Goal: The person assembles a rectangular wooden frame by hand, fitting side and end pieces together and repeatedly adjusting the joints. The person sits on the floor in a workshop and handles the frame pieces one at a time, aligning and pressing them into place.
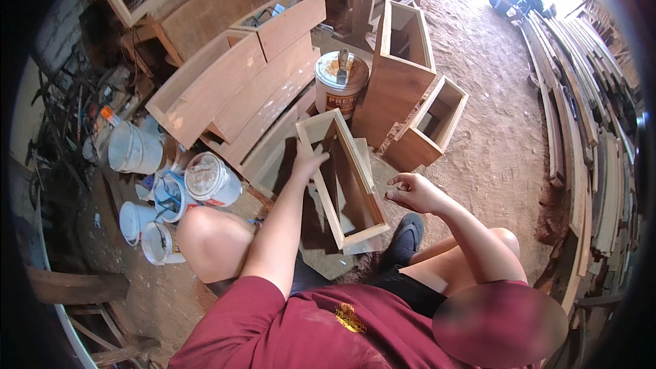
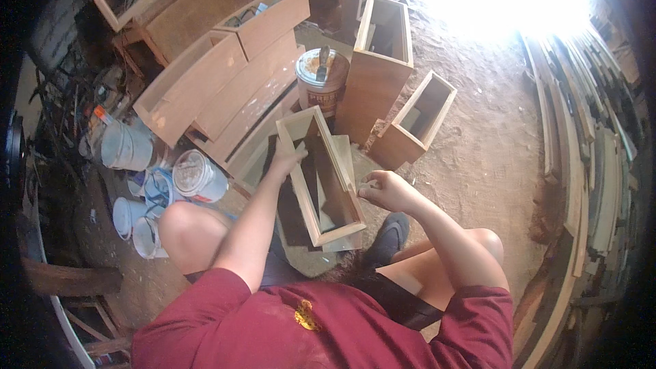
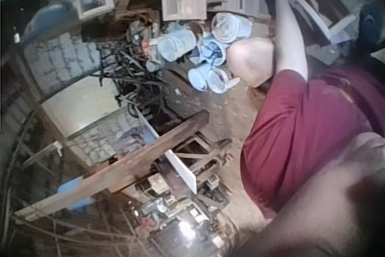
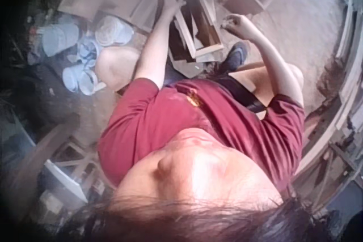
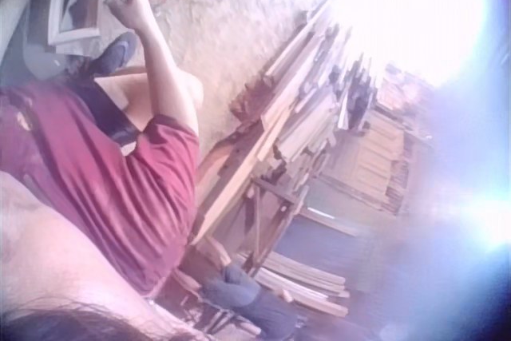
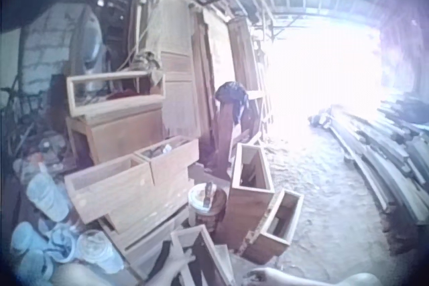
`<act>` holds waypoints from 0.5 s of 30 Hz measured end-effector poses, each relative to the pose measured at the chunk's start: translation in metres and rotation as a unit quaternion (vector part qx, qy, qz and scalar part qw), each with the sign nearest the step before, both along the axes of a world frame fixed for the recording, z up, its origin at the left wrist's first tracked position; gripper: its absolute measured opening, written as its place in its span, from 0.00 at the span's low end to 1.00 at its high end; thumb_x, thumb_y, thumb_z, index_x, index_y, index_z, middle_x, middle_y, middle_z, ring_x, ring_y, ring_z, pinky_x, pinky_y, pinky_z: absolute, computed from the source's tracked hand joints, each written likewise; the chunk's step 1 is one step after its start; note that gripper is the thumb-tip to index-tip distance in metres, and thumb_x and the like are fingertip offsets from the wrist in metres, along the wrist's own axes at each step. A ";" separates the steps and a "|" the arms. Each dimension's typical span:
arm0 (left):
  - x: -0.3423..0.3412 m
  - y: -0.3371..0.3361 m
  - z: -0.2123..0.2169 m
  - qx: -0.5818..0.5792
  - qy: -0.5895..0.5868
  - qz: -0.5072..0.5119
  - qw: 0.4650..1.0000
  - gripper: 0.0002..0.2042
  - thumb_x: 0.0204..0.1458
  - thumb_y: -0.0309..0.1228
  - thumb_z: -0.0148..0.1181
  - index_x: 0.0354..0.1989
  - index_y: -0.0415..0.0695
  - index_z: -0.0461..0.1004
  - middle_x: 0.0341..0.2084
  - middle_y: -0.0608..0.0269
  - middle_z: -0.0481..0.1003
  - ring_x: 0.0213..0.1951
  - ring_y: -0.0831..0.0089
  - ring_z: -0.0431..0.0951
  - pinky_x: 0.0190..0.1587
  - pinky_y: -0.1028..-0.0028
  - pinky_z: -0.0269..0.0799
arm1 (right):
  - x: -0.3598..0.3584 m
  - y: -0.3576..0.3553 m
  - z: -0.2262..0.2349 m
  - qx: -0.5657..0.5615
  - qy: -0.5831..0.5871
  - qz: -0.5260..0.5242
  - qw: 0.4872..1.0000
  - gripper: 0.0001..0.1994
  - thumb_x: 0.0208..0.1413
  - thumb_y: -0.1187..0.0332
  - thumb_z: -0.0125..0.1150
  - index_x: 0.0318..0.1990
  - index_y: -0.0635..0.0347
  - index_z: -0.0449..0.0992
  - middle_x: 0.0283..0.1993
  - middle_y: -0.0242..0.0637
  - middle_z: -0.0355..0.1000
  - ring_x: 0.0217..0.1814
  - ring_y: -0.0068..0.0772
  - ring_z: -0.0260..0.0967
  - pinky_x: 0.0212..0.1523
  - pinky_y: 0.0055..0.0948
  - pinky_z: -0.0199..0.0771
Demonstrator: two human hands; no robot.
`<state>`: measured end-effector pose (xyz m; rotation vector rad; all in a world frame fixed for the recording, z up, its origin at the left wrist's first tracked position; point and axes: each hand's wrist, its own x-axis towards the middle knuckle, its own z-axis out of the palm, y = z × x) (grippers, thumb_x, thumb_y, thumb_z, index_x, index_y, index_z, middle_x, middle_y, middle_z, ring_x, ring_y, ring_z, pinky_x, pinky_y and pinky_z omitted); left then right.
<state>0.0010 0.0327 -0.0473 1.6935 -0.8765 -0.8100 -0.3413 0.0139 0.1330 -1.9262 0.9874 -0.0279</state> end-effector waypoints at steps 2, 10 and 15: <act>-0.012 0.018 0.004 0.069 0.005 -0.009 0.998 0.47 0.41 0.29 0.75 0.69 0.39 0.51 0.56 0.48 0.72 0.53 0.59 0.77 0.52 0.63 0.76 | -0.003 0.003 0.016 -0.097 0.028 0.044 0.994 0.22 0.56 0.53 0.67 0.50 0.61 0.80 0.39 0.50 0.79 0.45 0.51 0.78 0.48 0.42 0.77; -0.029 0.032 0.019 0.169 -0.089 0.021 0.981 0.35 0.41 0.25 0.67 0.62 0.39 0.63 0.47 0.44 0.77 0.47 0.51 0.80 0.52 0.61 0.74 | -0.013 0.014 0.045 -0.211 0.130 0.135 0.959 0.14 0.56 0.59 0.61 0.40 0.60 0.81 0.44 0.51 0.78 0.52 0.52 0.75 0.54 0.44 0.76; 0.006 0.016 0.036 0.204 -0.221 -0.111 0.947 0.33 0.39 0.32 0.68 0.59 0.46 0.68 0.47 0.44 0.79 0.47 0.49 0.81 0.49 0.57 0.78 | -0.024 0.010 0.055 -0.204 0.175 0.132 0.954 0.15 0.55 0.57 0.65 0.43 0.58 0.80 0.44 0.47 0.79 0.50 0.50 0.76 0.51 0.43 0.75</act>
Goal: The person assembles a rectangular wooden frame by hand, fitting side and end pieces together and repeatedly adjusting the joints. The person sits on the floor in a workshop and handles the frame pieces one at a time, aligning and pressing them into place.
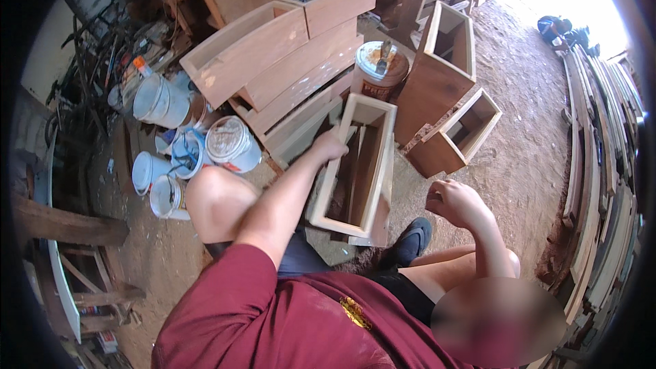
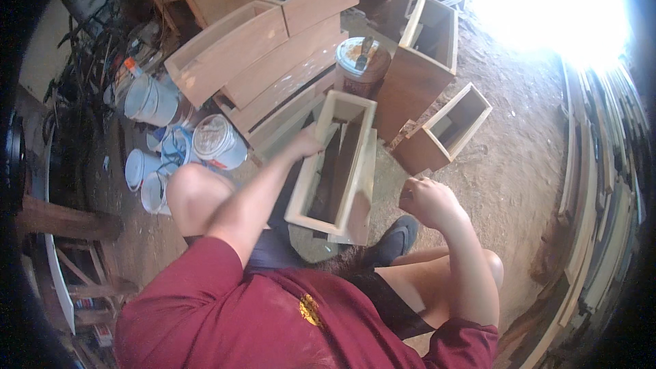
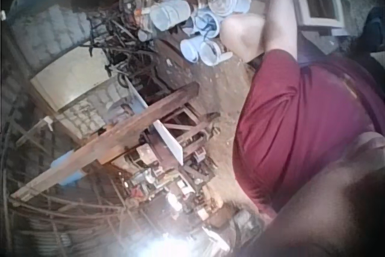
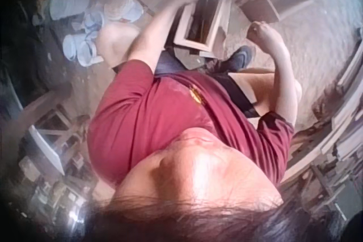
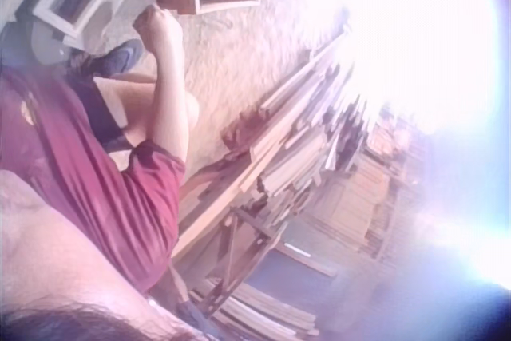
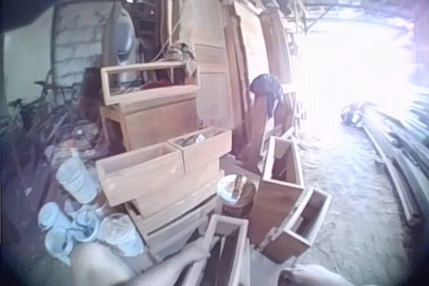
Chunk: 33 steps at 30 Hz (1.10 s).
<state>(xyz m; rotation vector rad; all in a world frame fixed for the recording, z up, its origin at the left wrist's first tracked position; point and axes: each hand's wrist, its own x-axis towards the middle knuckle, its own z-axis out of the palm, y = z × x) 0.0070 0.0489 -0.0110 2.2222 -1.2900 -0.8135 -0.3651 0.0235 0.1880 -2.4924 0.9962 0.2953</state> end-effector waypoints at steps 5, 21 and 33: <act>-0.006 -0.032 0.075 0.039 0.124 -0.168 0.977 0.37 0.42 0.25 0.66 0.67 0.53 0.66 0.45 0.48 0.80 0.42 0.60 0.82 0.44 0.63 0.78 | -0.014 -0.008 0.014 0.032 0.062 0.011 0.997 0.14 0.55 0.57 0.65 0.41 0.56 0.79 0.39 0.45 0.80 0.45 0.51 0.77 0.46 0.45 0.75; 0.044 -0.042 0.008 0.017 -0.103 -0.318 0.942 0.22 0.46 0.34 0.60 0.53 0.48 0.78 0.49 0.46 0.79 0.52 0.52 0.78 0.55 0.58 0.72 | 0.004 -0.034 -0.054 0.160 -0.095 -0.052 0.981 0.15 0.63 0.57 0.63 0.45 0.61 0.74 0.35 0.44 0.77 0.37 0.34 0.74 0.40 0.37 0.74; 0.012 -0.062 0.044 0.127 -0.161 -0.232 0.951 0.35 0.35 0.63 0.68 0.41 0.42 0.84 0.39 0.46 0.82 0.41 0.54 0.84 0.47 0.58 0.78 | 0.058 -0.020 -0.126 0.222 -0.313 -0.400 0.832 0.15 0.68 0.62 0.57 0.56 0.55 0.64 0.26 0.30 0.69 0.25 0.16 0.60 0.22 0.24 0.59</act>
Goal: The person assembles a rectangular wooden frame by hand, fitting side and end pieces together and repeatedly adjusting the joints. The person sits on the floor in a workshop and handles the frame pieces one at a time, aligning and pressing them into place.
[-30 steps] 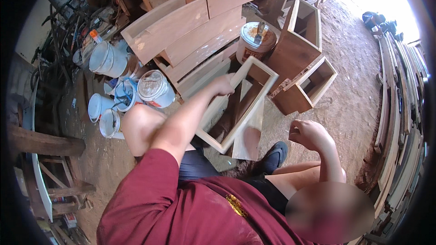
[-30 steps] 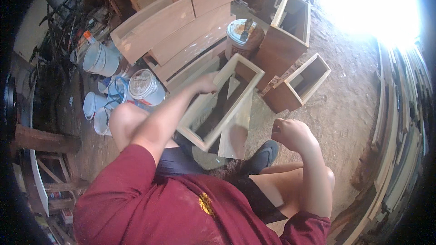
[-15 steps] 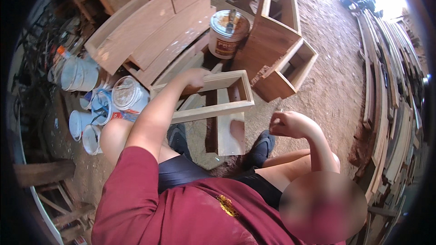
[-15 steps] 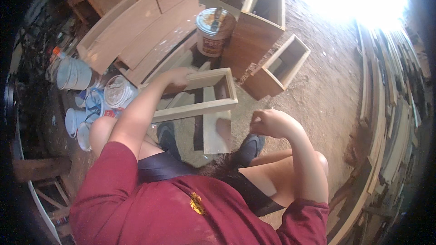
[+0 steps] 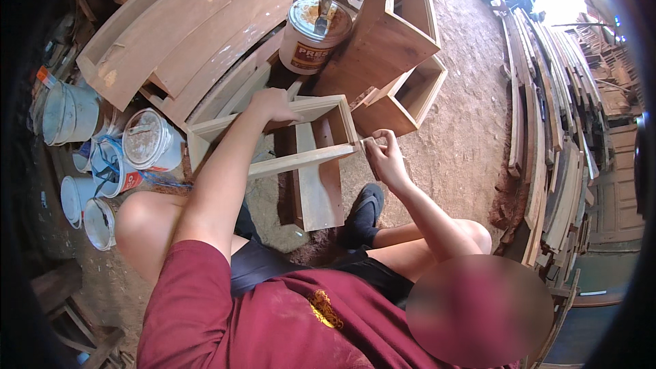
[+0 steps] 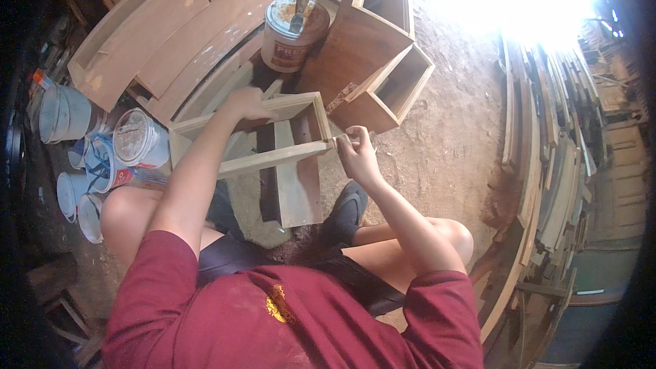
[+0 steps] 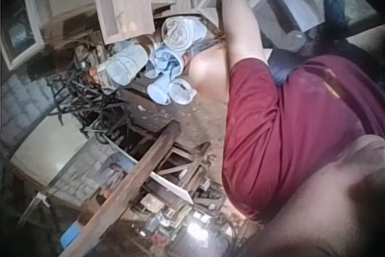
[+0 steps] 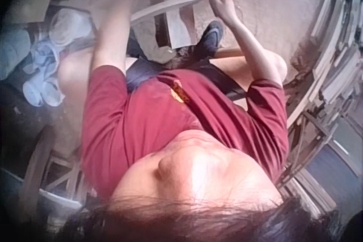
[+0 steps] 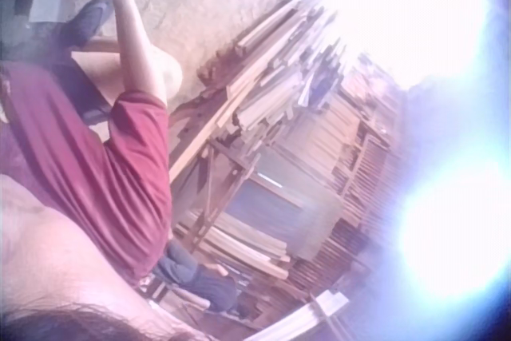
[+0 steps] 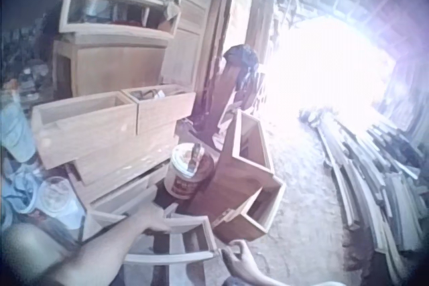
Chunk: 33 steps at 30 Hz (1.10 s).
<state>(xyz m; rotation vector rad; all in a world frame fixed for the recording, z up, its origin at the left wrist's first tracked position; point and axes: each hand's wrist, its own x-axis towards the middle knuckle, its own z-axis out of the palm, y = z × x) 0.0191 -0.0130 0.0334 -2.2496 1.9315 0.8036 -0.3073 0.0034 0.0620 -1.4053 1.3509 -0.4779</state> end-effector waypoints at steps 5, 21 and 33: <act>-0.018 -0.003 0.007 -0.073 0.045 0.020 0.996 0.37 0.34 0.66 0.67 0.42 0.46 0.85 0.40 0.45 0.82 0.44 0.53 0.83 0.49 0.58 0.78 | 0.010 -0.009 -0.040 -0.081 0.062 0.021 0.995 0.16 0.66 0.59 0.59 0.53 0.59 0.68 0.26 0.36 0.72 0.25 0.24 0.68 0.26 0.31 0.68; -0.017 -0.002 0.012 -0.051 0.033 0.027 0.998 0.30 0.39 0.64 0.65 0.36 0.48 0.86 0.37 0.50 0.83 0.41 0.52 0.83 0.46 0.57 0.78 | 0.020 -0.013 -0.087 -0.064 -0.120 -0.091 0.987 0.17 0.71 0.64 0.52 0.56 0.69 0.77 0.50 0.36 0.79 0.50 0.22 0.74 0.52 0.24 0.73; -0.010 0.003 -0.001 -0.077 0.037 0.029 0.996 0.31 0.39 0.63 0.65 0.35 0.45 0.85 0.36 0.50 0.83 0.41 0.53 0.83 0.45 0.56 0.78 | 0.073 -0.097 -0.058 0.077 -0.026 0.052 0.995 0.24 0.73 0.52 0.45 0.61 0.63 0.73 0.50 0.43 0.78 0.50 0.35 0.74 0.54 0.34 0.72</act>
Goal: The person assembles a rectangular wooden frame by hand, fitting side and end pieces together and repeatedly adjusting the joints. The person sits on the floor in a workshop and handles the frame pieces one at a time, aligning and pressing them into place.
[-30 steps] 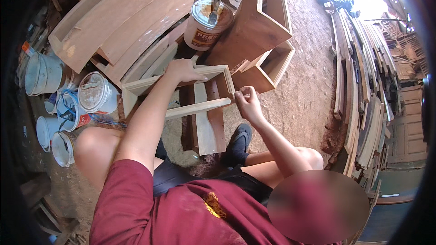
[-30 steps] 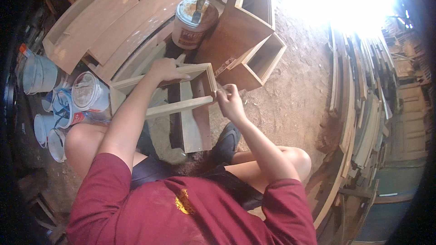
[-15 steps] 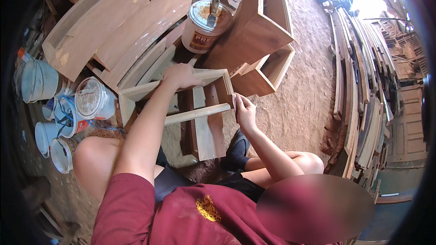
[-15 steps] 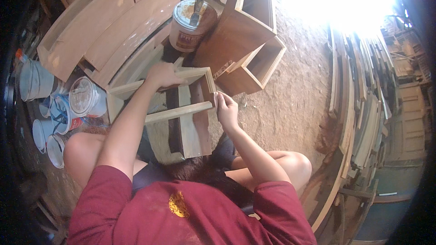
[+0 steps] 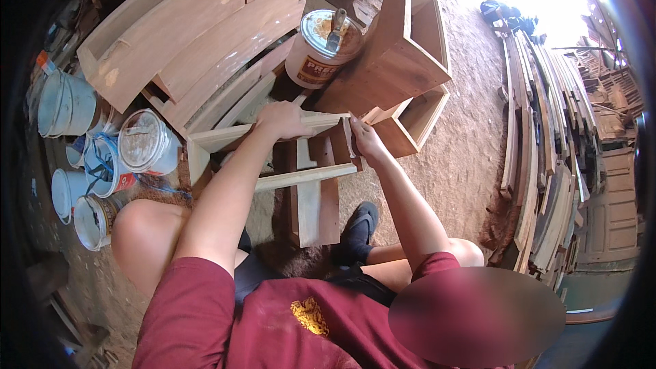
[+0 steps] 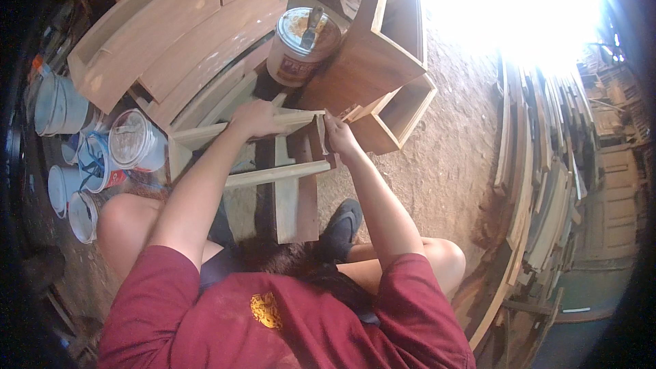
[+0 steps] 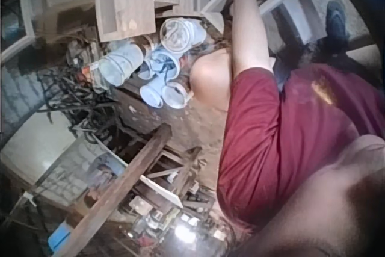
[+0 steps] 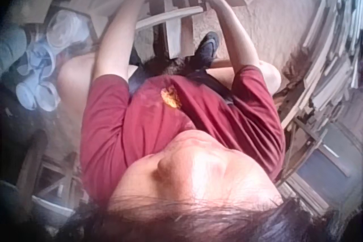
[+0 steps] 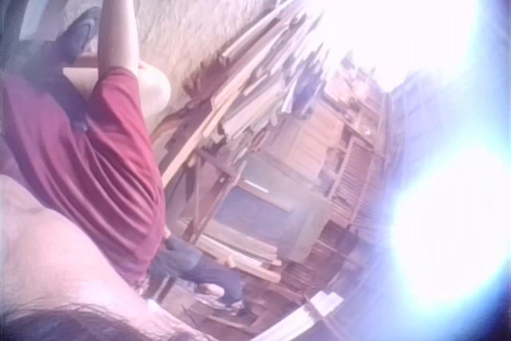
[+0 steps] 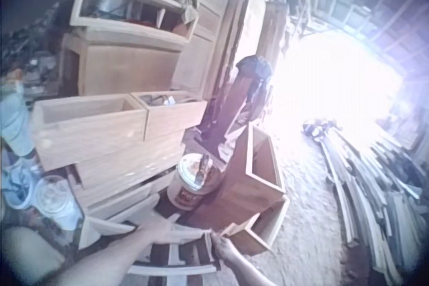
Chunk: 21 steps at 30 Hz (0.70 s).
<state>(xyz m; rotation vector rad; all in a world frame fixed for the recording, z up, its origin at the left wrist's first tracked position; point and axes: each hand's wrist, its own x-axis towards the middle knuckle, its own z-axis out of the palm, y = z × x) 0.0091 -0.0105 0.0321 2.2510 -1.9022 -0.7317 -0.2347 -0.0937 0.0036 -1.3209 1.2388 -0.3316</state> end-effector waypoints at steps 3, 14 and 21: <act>-0.002 0.000 0.007 0.007 0.008 0.002 1.000 0.32 0.39 0.63 0.66 0.36 0.43 0.85 0.38 0.48 0.83 0.42 0.52 0.83 0.46 0.56 0.78 | -0.002 0.014 0.008 -0.284 0.137 0.009 0.949 0.21 0.70 0.57 0.49 0.62 0.60 0.72 0.51 0.51 0.77 0.51 0.46 0.76 0.54 0.39 0.73; -0.005 0.002 0.014 -0.002 0.016 0.002 1.000 0.34 0.38 0.65 0.66 0.38 0.43 0.85 0.40 0.48 0.83 0.43 0.51 0.83 0.48 0.55 0.78 | -0.033 0.069 0.008 -0.365 0.184 0.152 0.900 0.37 0.65 0.58 0.56 0.72 0.74 0.49 0.70 0.67 0.57 0.75 0.59 0.53 0.73 0.41 0.56; -0.010 0.000 0.020 -0.002 0.000 -0.002 1.000 0.35 0.37 0.66 0.65 0.38 0.43 0.85 0.40 0.47 0.83 0.43 0.51 0.83 0.46 0.56 0.78 | -0.028 0.029 -0.002 -0.275 0.099 0.099 0.951 0.27 0.71 0.61 0.43 0.72 0.67 0.55 0.54 0.67 0.72 0.61 0.62 0.70 0.59 0.42 0.69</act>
